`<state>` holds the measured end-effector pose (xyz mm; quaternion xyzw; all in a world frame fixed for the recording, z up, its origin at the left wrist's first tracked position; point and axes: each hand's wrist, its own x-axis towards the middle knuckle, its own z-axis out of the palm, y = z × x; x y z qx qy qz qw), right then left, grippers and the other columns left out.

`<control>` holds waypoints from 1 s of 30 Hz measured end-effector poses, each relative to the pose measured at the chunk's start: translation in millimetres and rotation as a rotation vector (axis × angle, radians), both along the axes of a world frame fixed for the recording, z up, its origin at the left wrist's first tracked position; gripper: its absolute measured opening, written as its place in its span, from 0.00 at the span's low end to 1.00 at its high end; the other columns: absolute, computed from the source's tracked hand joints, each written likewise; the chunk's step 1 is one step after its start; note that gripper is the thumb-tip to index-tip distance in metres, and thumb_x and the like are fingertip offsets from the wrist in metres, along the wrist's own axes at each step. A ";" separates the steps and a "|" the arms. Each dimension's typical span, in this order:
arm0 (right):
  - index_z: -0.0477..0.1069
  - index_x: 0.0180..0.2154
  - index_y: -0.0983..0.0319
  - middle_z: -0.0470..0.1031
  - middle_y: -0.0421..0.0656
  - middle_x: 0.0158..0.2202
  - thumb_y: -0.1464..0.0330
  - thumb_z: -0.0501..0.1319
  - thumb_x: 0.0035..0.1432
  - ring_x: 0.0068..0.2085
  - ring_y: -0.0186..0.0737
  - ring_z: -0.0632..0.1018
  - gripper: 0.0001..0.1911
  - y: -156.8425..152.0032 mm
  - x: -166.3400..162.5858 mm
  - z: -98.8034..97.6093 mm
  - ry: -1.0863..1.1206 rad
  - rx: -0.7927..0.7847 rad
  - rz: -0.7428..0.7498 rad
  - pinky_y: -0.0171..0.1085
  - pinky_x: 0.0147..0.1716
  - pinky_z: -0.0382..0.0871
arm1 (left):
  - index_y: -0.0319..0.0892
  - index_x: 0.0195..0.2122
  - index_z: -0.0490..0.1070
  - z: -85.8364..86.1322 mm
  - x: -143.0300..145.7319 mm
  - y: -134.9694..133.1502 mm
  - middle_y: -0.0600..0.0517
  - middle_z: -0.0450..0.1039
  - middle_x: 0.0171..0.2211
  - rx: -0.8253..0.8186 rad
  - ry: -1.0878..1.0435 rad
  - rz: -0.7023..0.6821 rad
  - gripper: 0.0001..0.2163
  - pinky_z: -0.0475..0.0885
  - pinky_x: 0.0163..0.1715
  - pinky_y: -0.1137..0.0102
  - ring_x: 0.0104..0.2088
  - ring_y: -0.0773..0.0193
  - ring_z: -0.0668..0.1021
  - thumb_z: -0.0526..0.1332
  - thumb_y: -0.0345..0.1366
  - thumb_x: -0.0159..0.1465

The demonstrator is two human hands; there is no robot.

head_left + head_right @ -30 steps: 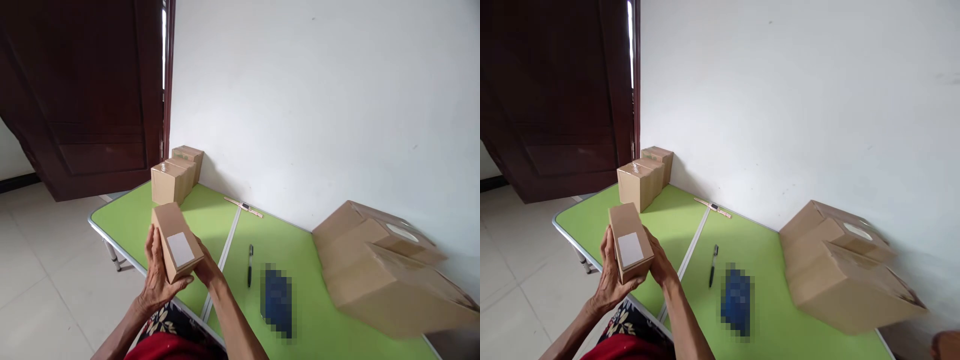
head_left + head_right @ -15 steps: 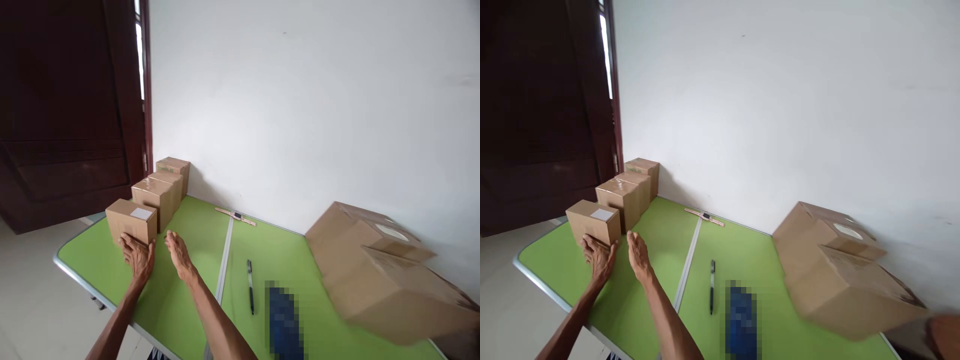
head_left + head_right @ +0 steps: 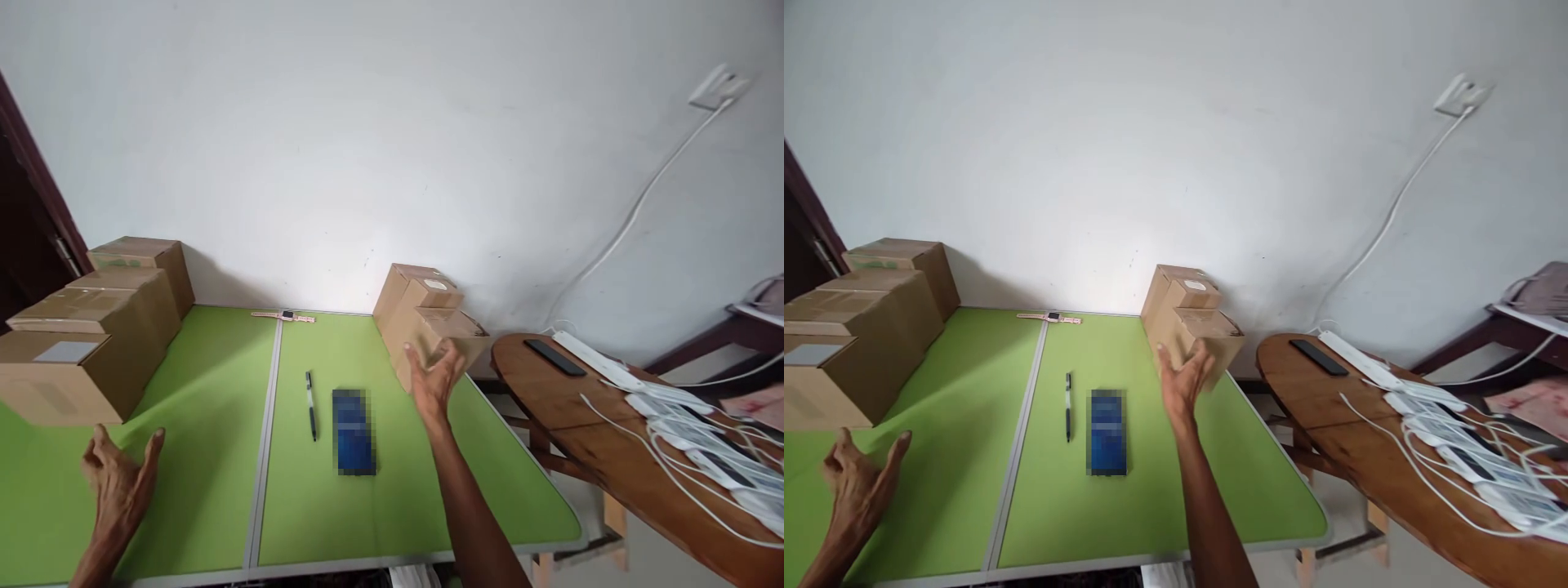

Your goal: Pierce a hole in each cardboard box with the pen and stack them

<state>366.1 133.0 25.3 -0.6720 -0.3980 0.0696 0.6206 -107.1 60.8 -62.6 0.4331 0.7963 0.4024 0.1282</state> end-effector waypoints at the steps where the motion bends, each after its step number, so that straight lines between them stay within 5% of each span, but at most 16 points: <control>1: 0.55 0.70 0.70 0.52 0.71 0.72 0.32 0.66 0.46 0.73 0.75 0.54 0.66 5.5 24.1 -1.3 0.002 0.027 -0.095 0.68 0.71 0.50 | 0.40 0.75 0.46 2.6 12.9 -3.4 0.28 0.52 0.73 0.038 0.004 -0.021 0.58 0.64 0.61 0.25 0.72 0.19 0.57 0.54 0.79 0.54; 4: 0.52 0.71 0.72 0.50 0.72 0.72 0.31 0.54 0.54 0.74 0.72 0.53 0.62 12.7 79.2 -7.7 0.023 0.095 -0.292 0.65 0.72 0.48 | 0.28 0.77 0.43 16.5 58.5 -3.4 0.20 0.47 0.73 0.155 0.020 -0.109 0.63 0.64 0.61 0.23 0.72 0.16 0.56 0.58 0.75 0.57; 7: 0.59 0.68 0.70 0.58 0.69 0.70 0.34 0.43 0.61 0.73 0.67 0.59 0.54 16.1 114.7 -16.9 0.096 0.093 -0.347 0.61 0.72 0.49 | 0.32 0.78 0.41 39.1 119.2 9.4 0.22 0.43 0.75 0.196 -0.061 -0.274 0.56 0.66 0.59 0.21 0.71 0.17 0.59 0.57 0.70 0.63; 12: 0.77 0.49 0.67 0.80 0.64 0.51 0.29 0.43 0.56 0.56 0.67 0.80 0.52 10.2 131.8 -41.1 0.270 -0.007 -0.140 0.62 0.58 0.69 | 0.43 0.80 0.35 72.4 239.5 46.9 0.33 0.33 0.81 0.112 -0.275 -0.808 0.45 0.56 0.71 0.31 0.79 0.31 0.44 0.51 0.63 0.72; 16: 0.80 0.38 0.64 0.85 0.59 0.41 0.27 0.47 0.55 0.45 0.60 0.85 0.49 -25.6 122.8 -58.0 0.326 -0.016 0.000 0.56 0.52 0.75 | 0.45 0.79 0.50 75.9 308.3 86.7 0.36 0.42 0.81 -0.007 -0.326 -1.022 0.40 0.48 0.76 0.40 0.80 0.36 0.42 0.53 0.62 0.74; 20: 0.80 0.46 0.66 0.84 0.62 0.48 0.28 0.44 0.58 0.53 0.63 0.83 0.51 -38.8 127.1 -63.4 0.388 0.014 -0.076 0.58 0.57 0.71 | 0.46 0.76 0.58 74.3 346.8 131.8 0.39 0.49 0.80 -0.048 -0.380 -1.036 0.32 0.49 0.75 0.37 0.79 0.37 0.53 0.57 0.55 0.76; 24: 0.75 0.59 0.65 0.72 0.63 0.67 0.27 0.46 0.54 0.68 0.64 0.72 0.56 -0.7 128.3 -69.8 0.473 0.032 -0.035 0.61 0.63 0.65 | 0.47 0.75 0.59 78.5 381.6 160.3 0.41 0.52 0.78 -0.076 -0.409 -1.061 0.31 0.53 0.73 0.33 0.76 0.38 0.59 0.60 0.53 0.75; 27: 0.74 0.63 0.60 0.73 0.57 0.68 0.26 0.46 0.53 0.69 0.58 0.72 0.57 23.4 113.2 -76.2 0.528 0.059 0.109 0.57 0.64 0.67 | 0.44 0.78 0.53 82.2 398.6 156.5 0.38 0.49 0.79 -0.111 -0.399 -1.169 0.36 0.53 0.74 0.39 0.78 0.39 0.56 0.46 0.61 0.77; 30: 0.72 0.66 0.59 0.75 0.55 0.66 0.24 0.42 0.53 0.69 0.55 0.72 0.60 13.5 95.9 -76.7 0.564 0.108 0.189 0.55 0.65 0.68 | 0.47 0.79 0.51 90.6 390.7 132.2 0.41 0.50 0.79 -0.116 -0.350 -1.281 0.40 0.52 0.76 0.43 0.79 0.40 0.50 0.41 0.66 0.75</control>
